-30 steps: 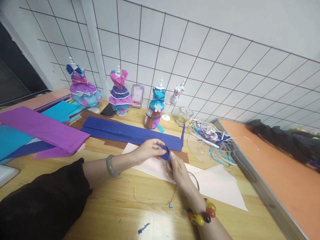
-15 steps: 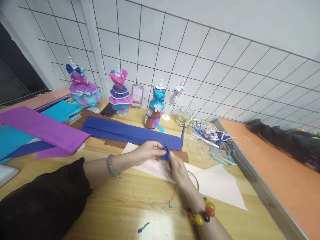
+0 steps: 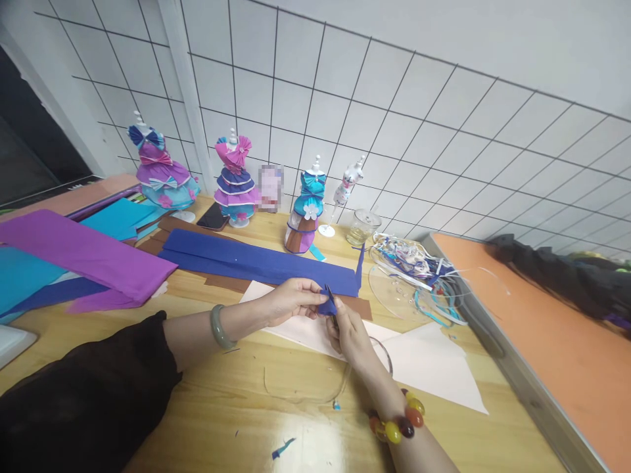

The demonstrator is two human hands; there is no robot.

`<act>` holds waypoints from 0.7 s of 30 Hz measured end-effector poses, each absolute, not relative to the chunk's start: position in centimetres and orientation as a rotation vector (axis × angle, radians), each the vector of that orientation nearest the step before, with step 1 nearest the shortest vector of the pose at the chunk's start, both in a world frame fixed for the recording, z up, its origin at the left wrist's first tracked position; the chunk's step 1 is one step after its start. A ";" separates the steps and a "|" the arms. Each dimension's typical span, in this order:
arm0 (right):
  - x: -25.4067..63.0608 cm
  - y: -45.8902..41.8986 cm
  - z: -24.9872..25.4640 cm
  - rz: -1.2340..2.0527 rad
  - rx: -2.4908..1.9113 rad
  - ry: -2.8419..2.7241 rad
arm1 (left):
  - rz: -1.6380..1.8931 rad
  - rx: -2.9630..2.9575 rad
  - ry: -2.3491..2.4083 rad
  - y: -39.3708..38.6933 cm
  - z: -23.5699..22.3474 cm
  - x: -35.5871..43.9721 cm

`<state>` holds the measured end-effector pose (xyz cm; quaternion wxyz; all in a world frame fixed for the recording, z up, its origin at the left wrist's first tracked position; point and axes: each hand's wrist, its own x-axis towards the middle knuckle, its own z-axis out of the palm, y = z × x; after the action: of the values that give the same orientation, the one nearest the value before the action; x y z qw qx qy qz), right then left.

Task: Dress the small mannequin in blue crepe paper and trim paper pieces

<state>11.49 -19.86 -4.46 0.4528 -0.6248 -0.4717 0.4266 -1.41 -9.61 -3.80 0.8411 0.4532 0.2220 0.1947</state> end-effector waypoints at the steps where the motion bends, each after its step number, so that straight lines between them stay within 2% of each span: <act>1: 11.5 -19.9 -4.4 1.049 -1.542 -1.167 | 0.412 0.957 0.470 -9.6 -3.8 -1.4; 21: 11.2 -19.8 -3.9 1.050 -1.552 -1.167 | 0.407 0.999 0.423 -9.5 -4.5 -1.2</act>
<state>11.18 -19.81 -3.90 0.4502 -0.6276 -0.4722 0.4248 -1.25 -9.52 -4.54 0.8368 0.4720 0.1998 0.1924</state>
